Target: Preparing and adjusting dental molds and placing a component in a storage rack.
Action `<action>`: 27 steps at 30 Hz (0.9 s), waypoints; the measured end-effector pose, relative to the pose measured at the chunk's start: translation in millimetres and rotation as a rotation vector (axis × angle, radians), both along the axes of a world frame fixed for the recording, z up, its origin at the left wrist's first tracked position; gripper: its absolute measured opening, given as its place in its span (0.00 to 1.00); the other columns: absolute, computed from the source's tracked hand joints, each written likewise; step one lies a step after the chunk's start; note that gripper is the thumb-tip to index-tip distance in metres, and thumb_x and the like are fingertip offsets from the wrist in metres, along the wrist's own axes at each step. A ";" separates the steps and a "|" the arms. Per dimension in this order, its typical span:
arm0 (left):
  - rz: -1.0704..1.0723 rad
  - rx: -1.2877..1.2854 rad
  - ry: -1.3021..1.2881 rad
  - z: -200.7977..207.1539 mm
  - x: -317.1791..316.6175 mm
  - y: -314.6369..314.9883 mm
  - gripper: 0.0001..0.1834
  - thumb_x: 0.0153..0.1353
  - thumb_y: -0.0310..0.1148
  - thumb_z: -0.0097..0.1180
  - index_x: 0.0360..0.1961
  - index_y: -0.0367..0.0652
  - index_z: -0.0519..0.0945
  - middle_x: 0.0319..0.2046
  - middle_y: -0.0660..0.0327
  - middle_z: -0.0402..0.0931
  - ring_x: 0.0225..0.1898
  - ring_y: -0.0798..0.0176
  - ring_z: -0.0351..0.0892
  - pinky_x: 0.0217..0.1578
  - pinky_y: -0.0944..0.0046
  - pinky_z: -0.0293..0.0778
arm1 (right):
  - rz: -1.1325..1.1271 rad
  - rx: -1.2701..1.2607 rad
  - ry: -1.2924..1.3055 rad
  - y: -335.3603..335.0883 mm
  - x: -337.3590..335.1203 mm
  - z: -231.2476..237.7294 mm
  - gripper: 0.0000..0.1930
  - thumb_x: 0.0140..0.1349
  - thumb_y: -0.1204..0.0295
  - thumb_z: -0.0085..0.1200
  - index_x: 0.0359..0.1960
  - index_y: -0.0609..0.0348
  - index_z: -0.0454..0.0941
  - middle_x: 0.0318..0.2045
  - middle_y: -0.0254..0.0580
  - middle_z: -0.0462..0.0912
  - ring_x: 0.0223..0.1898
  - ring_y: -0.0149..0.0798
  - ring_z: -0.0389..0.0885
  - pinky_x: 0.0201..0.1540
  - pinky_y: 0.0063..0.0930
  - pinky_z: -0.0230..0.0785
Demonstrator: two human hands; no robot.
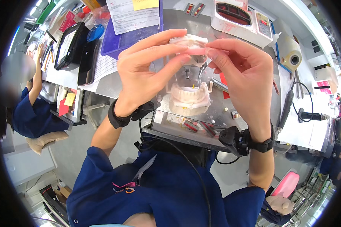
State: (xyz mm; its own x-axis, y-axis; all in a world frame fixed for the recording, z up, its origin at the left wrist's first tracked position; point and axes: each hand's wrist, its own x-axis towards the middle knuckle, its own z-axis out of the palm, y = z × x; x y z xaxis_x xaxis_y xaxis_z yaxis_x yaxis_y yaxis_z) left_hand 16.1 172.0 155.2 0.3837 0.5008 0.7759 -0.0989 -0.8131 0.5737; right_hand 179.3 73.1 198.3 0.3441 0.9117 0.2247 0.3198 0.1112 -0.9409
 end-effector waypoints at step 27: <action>-0.009 -0.067 -0.031 4.4 3.5 -1.5 0.13 0.46 0.20 0.65 0.36 0.43 0.86 0.44 0.52 0.82 0.36 0.60 0.85 0.37 0.68 0.79 | -0.317 -0.156 -0.723 87.6 131.6 7.2 0.12 0.60 0.66 0.54 0.38 0.62 0.82 0.24 0.42 0.82 0.26 0.31 0.81 0.32 0.24 0.71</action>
State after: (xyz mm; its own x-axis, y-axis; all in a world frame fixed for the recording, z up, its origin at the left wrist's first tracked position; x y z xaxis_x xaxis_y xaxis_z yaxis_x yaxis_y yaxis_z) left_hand 19.6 170.5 159.6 0.3641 0.5487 0.7525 -0.1246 -0.7721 0.6232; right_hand 310.9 160.6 205.6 0.4097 0.8342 0.3691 0.8503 -0.2027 -0.4857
